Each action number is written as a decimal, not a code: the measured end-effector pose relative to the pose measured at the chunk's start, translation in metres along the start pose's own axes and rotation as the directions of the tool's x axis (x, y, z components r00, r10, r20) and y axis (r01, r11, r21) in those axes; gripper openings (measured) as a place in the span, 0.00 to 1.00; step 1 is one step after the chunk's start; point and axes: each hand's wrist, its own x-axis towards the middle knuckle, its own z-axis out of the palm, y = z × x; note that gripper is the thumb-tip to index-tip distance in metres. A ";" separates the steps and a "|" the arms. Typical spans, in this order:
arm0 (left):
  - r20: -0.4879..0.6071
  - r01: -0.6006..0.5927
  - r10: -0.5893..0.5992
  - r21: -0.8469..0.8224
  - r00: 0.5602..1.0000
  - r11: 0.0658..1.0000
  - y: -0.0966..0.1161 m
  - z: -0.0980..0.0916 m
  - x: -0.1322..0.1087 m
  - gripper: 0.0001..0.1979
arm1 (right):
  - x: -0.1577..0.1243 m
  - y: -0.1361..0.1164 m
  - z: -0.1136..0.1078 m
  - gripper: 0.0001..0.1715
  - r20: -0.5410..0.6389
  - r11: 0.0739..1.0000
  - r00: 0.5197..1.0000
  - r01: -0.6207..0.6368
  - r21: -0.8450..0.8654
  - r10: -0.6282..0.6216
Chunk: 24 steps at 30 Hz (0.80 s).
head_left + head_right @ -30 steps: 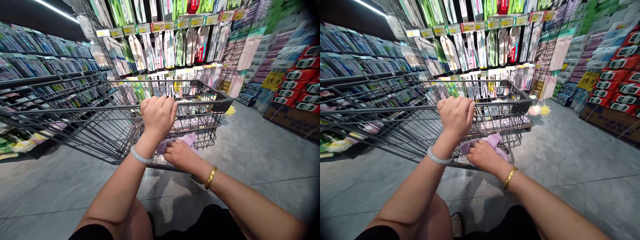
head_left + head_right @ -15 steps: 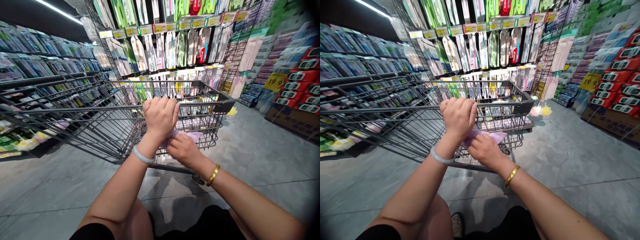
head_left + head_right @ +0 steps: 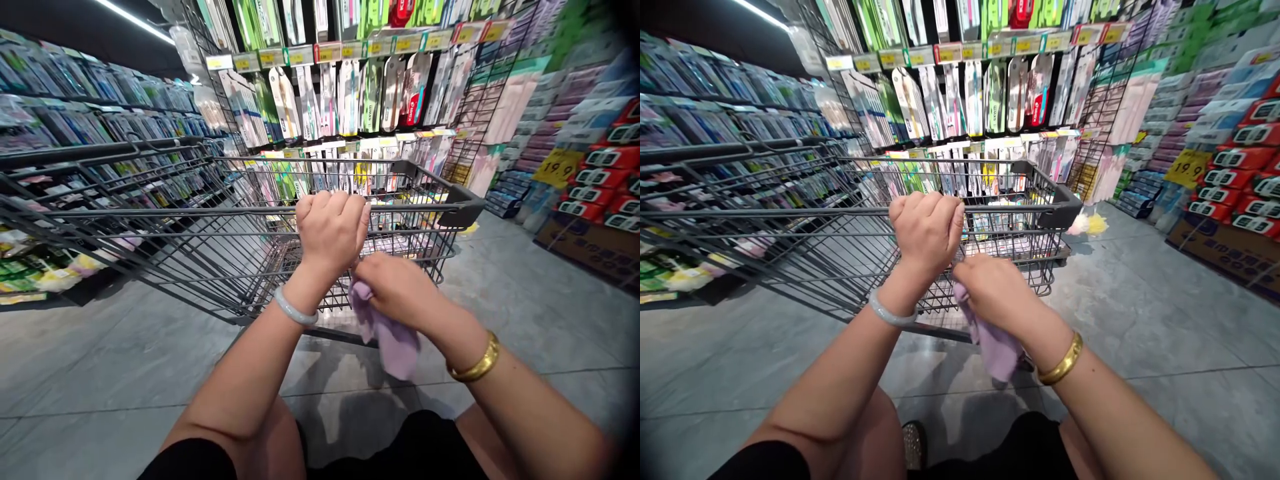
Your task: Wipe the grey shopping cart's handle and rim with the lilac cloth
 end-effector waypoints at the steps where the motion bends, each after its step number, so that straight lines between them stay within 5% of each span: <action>1: 0.003 0.005 -0.005 -0.008 1.000 1.000 0.001 0.000 0.000 0.16 | 0.000 0.002 -0.005 0.11 -0.088 0.999 0.996 -0.032 -0.002 0.032; 3: 0.005 0.007 -0.007 -0.013 1.000 1.000 0.002 -0.001 0.000 0.16 | 0.000 0.009 -0.020 0.14 -0.358 0.994 0.927 -0.110 0.021 0.110; 6: 0.005 -0.004 0.004 0.001 1.000 1.000 0.003 -0.002 0.000 0.17 | 0.003 0.021 -0.030 0.13 -0.721 0.979 0.667 -0.181 0.089 0.189; 8: -0.004 -0.013 0.014 0.010 1.000 1.000 0.004 -0.002 0.000 0.16 | 0.004 0.025 -0.019 0.12 -0.819 0.984 0.552 -0.162 0.080 0.157; 10: -0.018 -0.019 0.019 0.014 1.000 1.000 0.005 -0.001 0.000 0.16 | 0.004 0.027 0.005 0.13 -0.837 0.993 0.545 -0.119 -0.020 0.049; 15: -0.011 -0.021 0.021 0.002 1.000 1.000 0.006 -0.002 0.002 0.14 | -0.001 0.036 0.052 0.30 -0.763 0.958 0.640 -0.153 -0.241 -0.090; 20: 0.002 -0.009 0.009 0.001 1.000 1.000 0.007 -0.003 0.003 0.14 | -0.004 0.051 0.023 0.27 -0.711 0.992 0.702 -0.056 -0.113 -0.042; 24: -0.014 -0.011 0.011 0.007 1.000 1.000 0.005 -0.001 0.002 0.14 | -0.001 0.039 0.017 0.25 -0.740 0.999 0.672 0.017 0.039 0.018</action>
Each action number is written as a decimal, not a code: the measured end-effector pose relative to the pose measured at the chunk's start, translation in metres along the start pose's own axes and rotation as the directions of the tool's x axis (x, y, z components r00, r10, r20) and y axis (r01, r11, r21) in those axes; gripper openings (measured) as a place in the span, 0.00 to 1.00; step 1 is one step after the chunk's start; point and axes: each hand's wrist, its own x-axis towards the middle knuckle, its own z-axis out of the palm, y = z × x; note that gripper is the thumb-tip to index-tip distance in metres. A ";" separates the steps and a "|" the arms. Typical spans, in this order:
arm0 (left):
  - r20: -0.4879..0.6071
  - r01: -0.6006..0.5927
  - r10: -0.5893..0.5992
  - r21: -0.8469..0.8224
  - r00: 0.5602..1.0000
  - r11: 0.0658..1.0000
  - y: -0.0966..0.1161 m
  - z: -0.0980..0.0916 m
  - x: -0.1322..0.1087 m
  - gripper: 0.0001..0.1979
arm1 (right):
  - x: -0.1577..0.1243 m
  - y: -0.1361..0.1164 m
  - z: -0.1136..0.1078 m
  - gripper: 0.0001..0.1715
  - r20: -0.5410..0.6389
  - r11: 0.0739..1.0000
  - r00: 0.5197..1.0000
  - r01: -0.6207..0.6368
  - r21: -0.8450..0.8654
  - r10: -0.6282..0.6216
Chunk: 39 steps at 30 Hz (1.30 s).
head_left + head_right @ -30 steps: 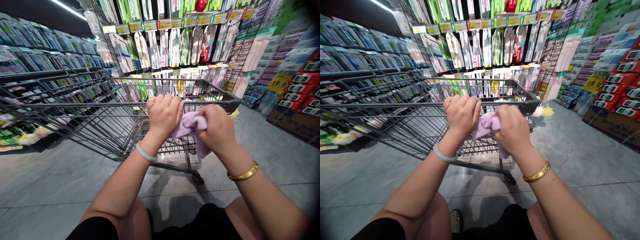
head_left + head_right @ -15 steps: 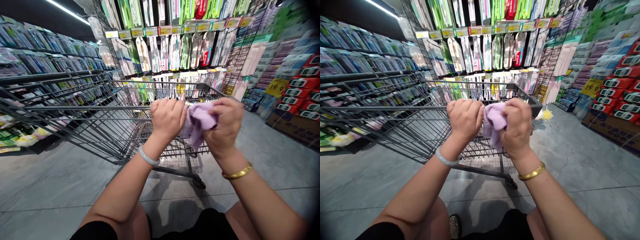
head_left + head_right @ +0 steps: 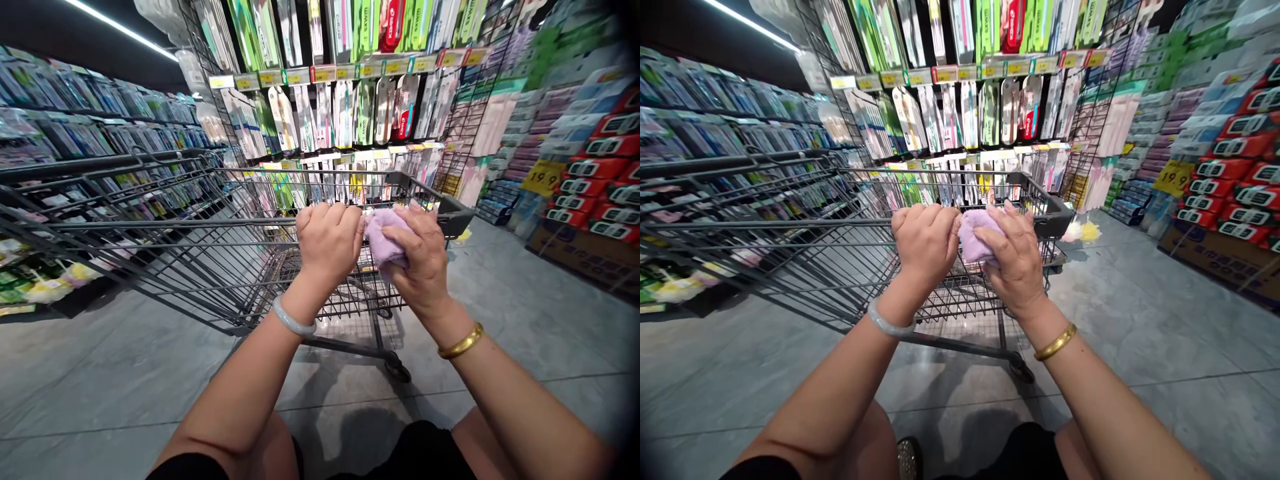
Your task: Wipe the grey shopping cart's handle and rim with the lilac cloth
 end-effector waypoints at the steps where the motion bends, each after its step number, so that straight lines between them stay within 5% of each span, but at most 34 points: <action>1: -0.003 -0.003 0.003 -0.003 1.000 1.000 -0.001 0.001 0.000 0.14 | -0.003 -0.005 0.003 0.25 -0.010 1.000 1.000 -0.001 0.011 0.001; 7: 0.025 -0.047 0.047 -0.008 0.999 0.999 -0.007 0.001 0.000 0.13 | -0.001 -0.001 -0.003 0.26 0.013 0.983 0.984 0.179 -0.032 -0.179; 12: 0.019 -0.043 0.043 0.004 0.999 0.999 -0.006 -0.001 0.000 0.13 | 0.020 0.026 -0.031 0.25 -0.206 0.983 0.979 -0.027 -0.181 -0.011; 15: 0.011 -0.041 0.041 0.003 0.999 0.999 -0.006 0.000 0.001 0.13 | 0.012 0.020 -0.021 0.22 -0.155 0.994 0.988 -0.007 -0.113 -0.011; 20: 0.022 -0.034 0.035 -0.011 0.999 0.999 -0.005 -0.001 0.003 0.13 | 0.002 0.005 -0.006 0.23 0.057 0.976 0.975 0.215 -0.020 -0.213; 23: 0.026 -0.026 0.027 -0.020 0.999 0.999 -0.004 -0.003 0.002 0.13 | 0.010 0.019 -0.021 0.23 -0.081 0.996 0.995 0.058 -0.073 -0.064; 26: 0.028 -0.031 0.032 -0.034 0.999 0.999 -0.003 -0.003 0.002 0.13 | 0.018 0.030 -0.031 0.22 -0.251 0.976 0.957 -0.180 -0.123 0.145; 28: 0.027 -0.030 0.030 -0.032 0.999 0.999 -0.003 -0.003 0.002 0.12 | 0.018 0.025 -0.029 0.21 -0.237 0.976 0.958 -0.191 -0.105 0.162; 34: 0.023 -0.041 0.041 -0.002 0.999 0.999 -0.004 -0.004 0.003 0.12 | 0.017 0.011 -0.024 0.25 0.001 0.998 0.999 0.054 -0.021 -0.054; 39: 0.046 -0.049 0.048 0.021 0.998 0.999 -0.004 -0.006 0.004 0.13 | 0.024 0.042 -0.046 0.22 -0.234 0.946 0.940 -0.289 -0.146 0.250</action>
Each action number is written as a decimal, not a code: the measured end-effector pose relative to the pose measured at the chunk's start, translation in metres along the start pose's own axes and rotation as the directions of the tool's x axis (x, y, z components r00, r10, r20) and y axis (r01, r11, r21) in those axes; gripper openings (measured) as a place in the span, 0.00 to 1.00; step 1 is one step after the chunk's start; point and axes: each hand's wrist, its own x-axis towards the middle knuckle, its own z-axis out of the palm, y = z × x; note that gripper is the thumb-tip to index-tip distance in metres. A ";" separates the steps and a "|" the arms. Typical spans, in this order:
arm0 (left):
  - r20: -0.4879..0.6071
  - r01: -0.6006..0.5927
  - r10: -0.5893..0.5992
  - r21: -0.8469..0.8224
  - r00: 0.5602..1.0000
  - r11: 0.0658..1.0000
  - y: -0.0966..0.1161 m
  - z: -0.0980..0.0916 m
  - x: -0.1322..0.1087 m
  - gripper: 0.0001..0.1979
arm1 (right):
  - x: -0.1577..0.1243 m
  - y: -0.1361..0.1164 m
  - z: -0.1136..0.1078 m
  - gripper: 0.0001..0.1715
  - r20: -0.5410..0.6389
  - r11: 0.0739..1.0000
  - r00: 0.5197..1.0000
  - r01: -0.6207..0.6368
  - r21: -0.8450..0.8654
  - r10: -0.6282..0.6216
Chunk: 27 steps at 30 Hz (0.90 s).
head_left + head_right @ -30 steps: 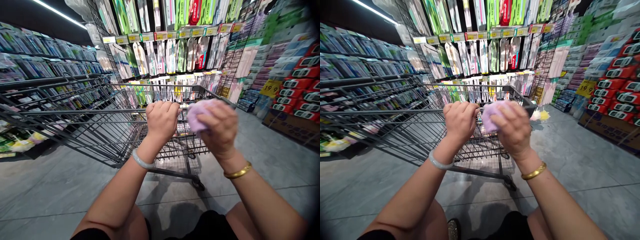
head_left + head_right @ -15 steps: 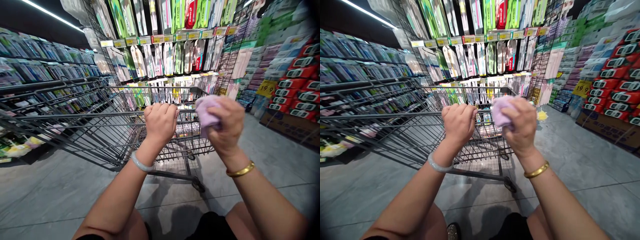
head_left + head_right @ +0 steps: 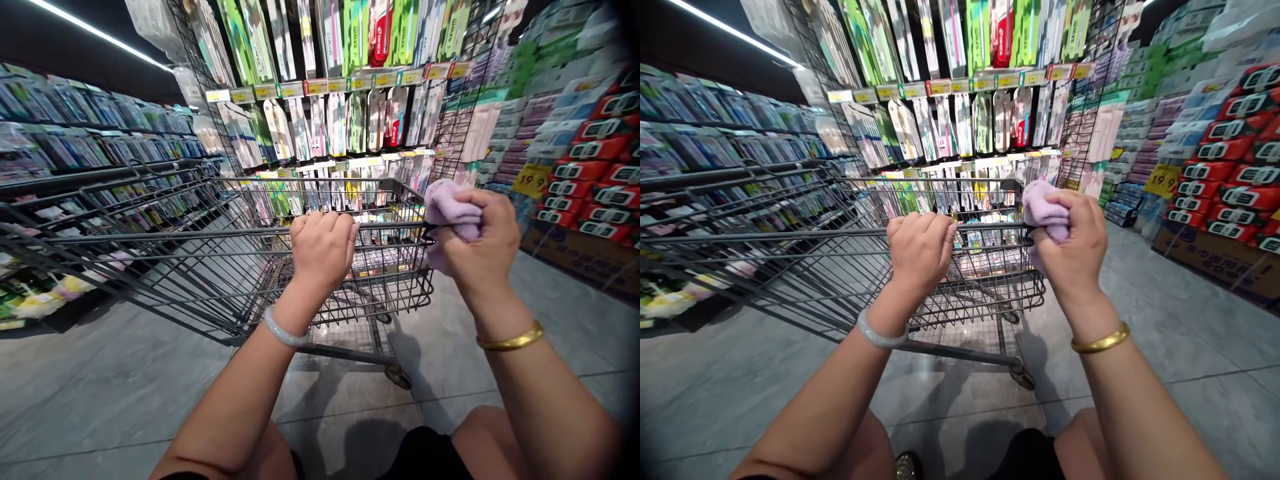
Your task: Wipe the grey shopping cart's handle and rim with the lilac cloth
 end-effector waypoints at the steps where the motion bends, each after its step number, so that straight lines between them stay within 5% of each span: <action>1: 0.002 0.003 -0.003 0.005 1.000 1.000 0.000 0.000 0.000 0.14 | 0.001 0.000 0.000 0.22 0.002 1.000 1.000 -0.025 -0.008 0.025; 8: 0.073 0.055 -0.059 0.055 0.996 0.997 0.006 -0.007 0.006 0.20 | 0.001 -0.026 0.002 0.24 0.217 0.981 0.962 0.138 0.138 -0.166; 12: 0.119 0.065 -0.069 0.039 0.991 0.997 0.007 -0.012 0.008 0.22 | 0.014 0.011 -0.005 0.19 0.008 0.975 0.978 -0.207 0.080 0.207; 15: 0.147 0.081 -0.086 0.041 0.985 0.996 0.008 -0.018 0.008 0.22 | 0.017 0.034 -0.003 0.19 -0.012 0.820 0.852 -0.500 0.279 0.523; 18: 0.135 0.079 -0.083 0.032 0.987 0.996 0.011 -0.025 0.010 0.20 | 0.014 0.033 0.000 0.20 0.101 0.656 0.763 -0.608 0.447 0.639; 23: 0.219 -0.020 0.030 -0.047 0.975 0.999 0.026 -0.031 0.014 0.21 | 0.008 0.008 -0.007 0.18 0.172 0.664 0.809 -0.566 0.488 0.563; 27: 0.209 -0.069 0.088 -0.095 0.974 0.993 0.041 -0.035 0.014 0.20 | 0.007 -0.003 -0.016 0.14 0.289 0.729 0.891 -0.452 0.514 0.349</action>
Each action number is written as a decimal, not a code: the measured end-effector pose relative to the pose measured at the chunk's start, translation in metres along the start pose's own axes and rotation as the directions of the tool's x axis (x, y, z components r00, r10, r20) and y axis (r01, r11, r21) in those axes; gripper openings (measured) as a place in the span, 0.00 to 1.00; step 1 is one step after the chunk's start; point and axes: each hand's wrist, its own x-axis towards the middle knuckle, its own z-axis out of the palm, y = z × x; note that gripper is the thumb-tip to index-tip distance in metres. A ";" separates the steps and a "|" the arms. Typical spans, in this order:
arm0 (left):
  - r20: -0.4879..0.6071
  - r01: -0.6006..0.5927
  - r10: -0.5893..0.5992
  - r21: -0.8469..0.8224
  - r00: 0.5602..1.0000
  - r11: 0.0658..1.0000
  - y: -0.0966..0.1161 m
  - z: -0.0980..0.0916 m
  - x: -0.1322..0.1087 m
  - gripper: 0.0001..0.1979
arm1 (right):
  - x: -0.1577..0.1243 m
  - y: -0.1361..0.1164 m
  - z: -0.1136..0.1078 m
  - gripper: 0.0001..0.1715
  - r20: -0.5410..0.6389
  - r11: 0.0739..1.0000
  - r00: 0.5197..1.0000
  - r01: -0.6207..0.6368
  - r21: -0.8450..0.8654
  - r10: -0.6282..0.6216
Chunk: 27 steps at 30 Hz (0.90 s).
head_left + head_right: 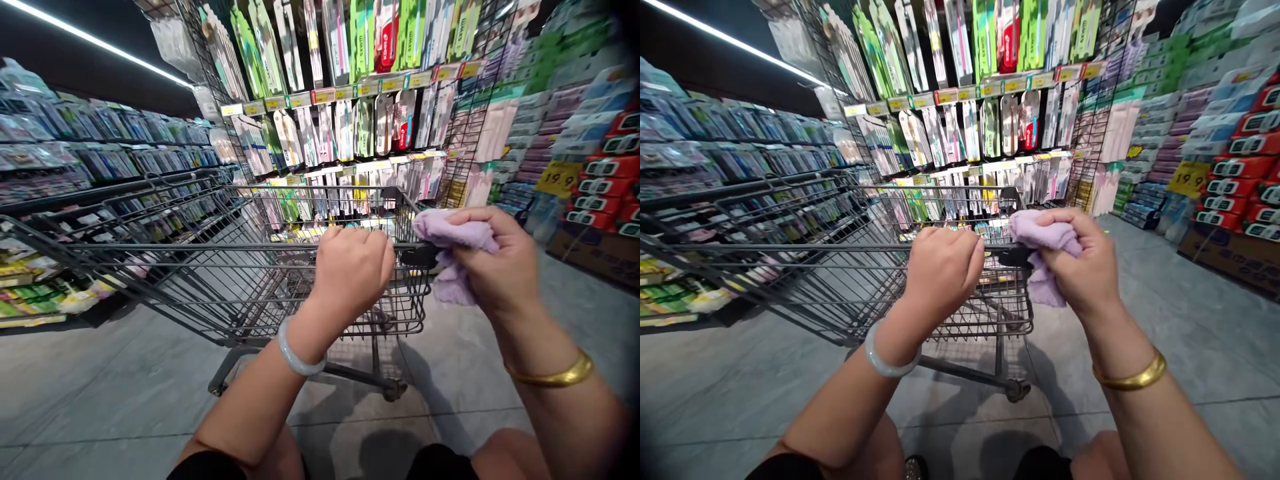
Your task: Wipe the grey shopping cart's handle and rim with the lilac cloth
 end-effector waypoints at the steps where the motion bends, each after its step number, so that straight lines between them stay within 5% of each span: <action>1: -0.002 -0.009 0.009 -0.006 1.000 1.000 0.003 -0.002 0.000 0.20 | -0.001 -0.001 0.000 0.14 0.066 0.999 0.997 0.039 0.006 -0.039; 6: 0.035 -0.005 0.005 0.010 0.999 1.000 0.008 -0.014 -0.003 0.20 | -0.003 -0.012 0.014 0.15 0.136 0.997 0.988 0.070 -0.013 -0.068; 12: 0.216 -0.063 0.063 -0.008 0.974 0.998 -0.013 -0.037 -0.004 0.20 | -0.023 -0.018 0.045 0.15 0.230 0.974 0.953 0.166 0.156 -0.199; 18: 0.332 -0.082 0.071 0.018 0.940 0.996 -0.028 -0.047 -0.005 0.22 | -0.057 -0.002 0.082 0.27 -0.043 0.994 0.996 -0.079 0.079 0.082; 23: 0.355 -0.081 0.035 0.115 0.934 0.990 -0.027 -0.047 -0.010 0.21 | -0.072 -0.018 0.098 0.22 -0.098 0.989 0.995 0.028 0.145 -0.014; 27: 0.339 -0.089 0.021 0.188 0.941 0.978 -0.024 -0.045 -0.013 0.25 | -0.109 0.008 0.104 0.23 -0.173 0.945 0.932 -0.300 0.131 0.320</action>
